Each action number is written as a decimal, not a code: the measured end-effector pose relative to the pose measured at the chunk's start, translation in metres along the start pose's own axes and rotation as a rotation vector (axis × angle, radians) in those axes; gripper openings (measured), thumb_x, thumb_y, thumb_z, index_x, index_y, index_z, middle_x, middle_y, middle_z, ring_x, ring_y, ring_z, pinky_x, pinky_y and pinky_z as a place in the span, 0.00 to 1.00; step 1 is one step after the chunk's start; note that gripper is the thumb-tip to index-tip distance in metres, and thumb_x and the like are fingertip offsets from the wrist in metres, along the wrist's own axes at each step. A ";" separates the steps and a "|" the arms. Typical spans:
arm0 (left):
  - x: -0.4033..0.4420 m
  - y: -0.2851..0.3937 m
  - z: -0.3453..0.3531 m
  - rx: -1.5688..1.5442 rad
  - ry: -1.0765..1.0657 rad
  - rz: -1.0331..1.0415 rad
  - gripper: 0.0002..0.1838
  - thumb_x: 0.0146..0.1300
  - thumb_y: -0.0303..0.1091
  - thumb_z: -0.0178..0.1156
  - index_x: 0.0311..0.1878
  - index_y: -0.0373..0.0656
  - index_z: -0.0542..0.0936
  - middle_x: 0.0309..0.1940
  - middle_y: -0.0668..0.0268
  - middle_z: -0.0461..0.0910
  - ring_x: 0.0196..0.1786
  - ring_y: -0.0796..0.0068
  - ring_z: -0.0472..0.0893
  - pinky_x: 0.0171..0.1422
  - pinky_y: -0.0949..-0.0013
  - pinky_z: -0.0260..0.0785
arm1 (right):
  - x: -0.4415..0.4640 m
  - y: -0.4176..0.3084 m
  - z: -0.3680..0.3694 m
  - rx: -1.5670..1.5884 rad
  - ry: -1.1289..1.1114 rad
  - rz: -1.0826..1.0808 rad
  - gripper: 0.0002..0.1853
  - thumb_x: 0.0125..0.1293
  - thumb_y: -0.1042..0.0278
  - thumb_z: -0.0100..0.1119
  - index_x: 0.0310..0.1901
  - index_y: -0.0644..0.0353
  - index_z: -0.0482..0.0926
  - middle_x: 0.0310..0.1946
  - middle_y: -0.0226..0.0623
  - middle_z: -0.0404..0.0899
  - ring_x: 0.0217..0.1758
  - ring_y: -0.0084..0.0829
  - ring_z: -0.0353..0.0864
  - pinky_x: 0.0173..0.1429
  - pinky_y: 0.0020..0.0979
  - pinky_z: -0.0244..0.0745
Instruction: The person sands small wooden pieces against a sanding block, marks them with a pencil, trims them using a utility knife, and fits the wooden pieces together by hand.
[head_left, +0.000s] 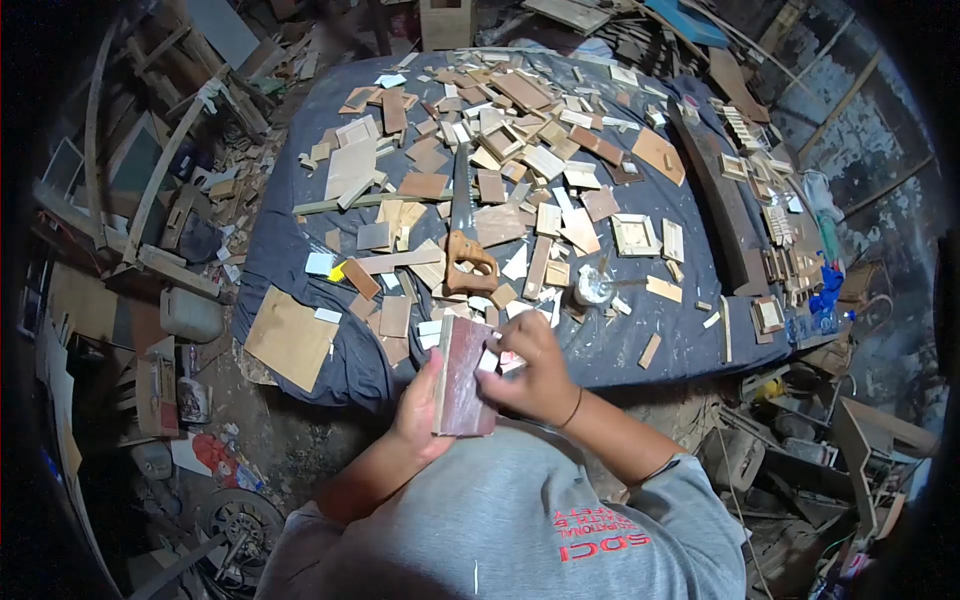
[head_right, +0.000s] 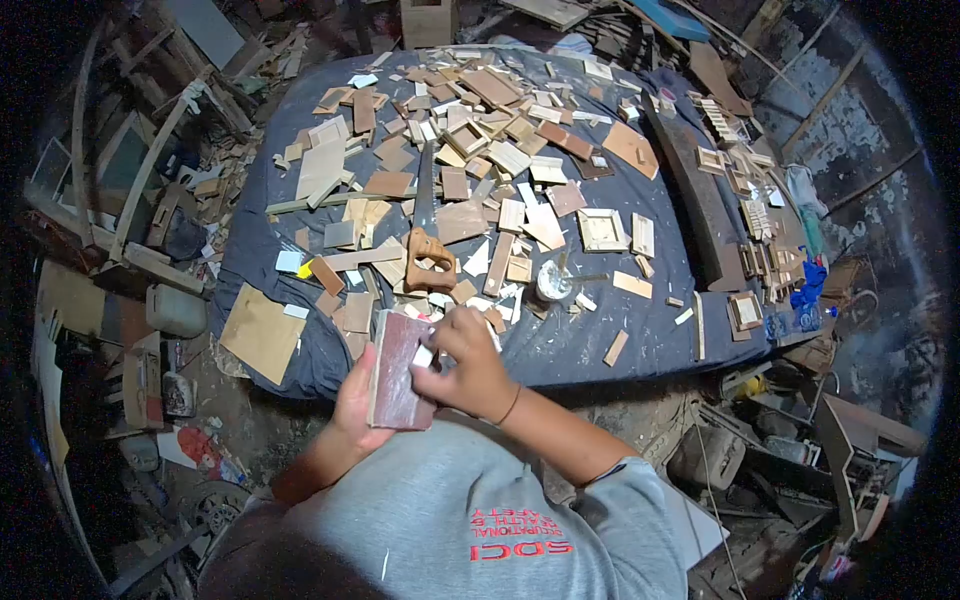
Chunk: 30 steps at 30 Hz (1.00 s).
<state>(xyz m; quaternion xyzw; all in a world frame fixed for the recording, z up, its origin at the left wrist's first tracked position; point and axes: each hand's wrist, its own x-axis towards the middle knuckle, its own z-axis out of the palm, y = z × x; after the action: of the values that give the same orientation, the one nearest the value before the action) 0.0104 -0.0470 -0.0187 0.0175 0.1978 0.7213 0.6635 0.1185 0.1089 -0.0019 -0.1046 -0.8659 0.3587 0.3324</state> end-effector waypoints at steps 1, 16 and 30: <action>0.003 -0.001 0.007 -0.001 -0.010 0.005 0.32 0.73 0.58 0.39 0.67 0.42 0.65 0.60 0.58 0.73 0.61 0.62 0.75 0.66 0.53 0.67 | -0.001 -0.006 0.001 -0.007 -0.001 -0.009 0.19 0.41 0.61 0.75 0.35 0.57 0.80 0.32 0.38 0.74 0.37 0.38 0.72 0.42 0.36 0.66; 0.007 0.002 0.013 0.129 0.039 0.119 0.29 0.75 0.55 0.38 0.67 0.43 0.64 0.57 0.60 0.73 0.59 0.66 0.75 0.65 0.58 0.67 | -0.015 -0.026 0.012 0.387 0.109 0.345 0.20 0.41 0.67 0.76 0.39 0.58 0.83 0.40 0.38 0.76 0.44 0.38 0.75 0.50 0.35 0.70; 0.001 -0.007 0.035 0.117 0.111 0.045 0.27 0.75 0.54 0.39 0.67 0.45 0.64 0.55 0.61 0.74 0.58 0.69 0.76 0.64 0.58 0.68 | -0.014 -0.017 0.001 0.032 0.169 -0.017 0.21 0.45 0.68 0.72 0.44 0.60 0.83 0.40 0.44 0.75 0.43 0.40 0.74 0.48 0.35 0.69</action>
<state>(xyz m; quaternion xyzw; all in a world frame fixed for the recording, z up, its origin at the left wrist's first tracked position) 0.0269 -0.0362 0.0108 0.0209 0.2755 0.7233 0.6329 0.1291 0.0903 0.0024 -0.1219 -0.8298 0.3598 0.4088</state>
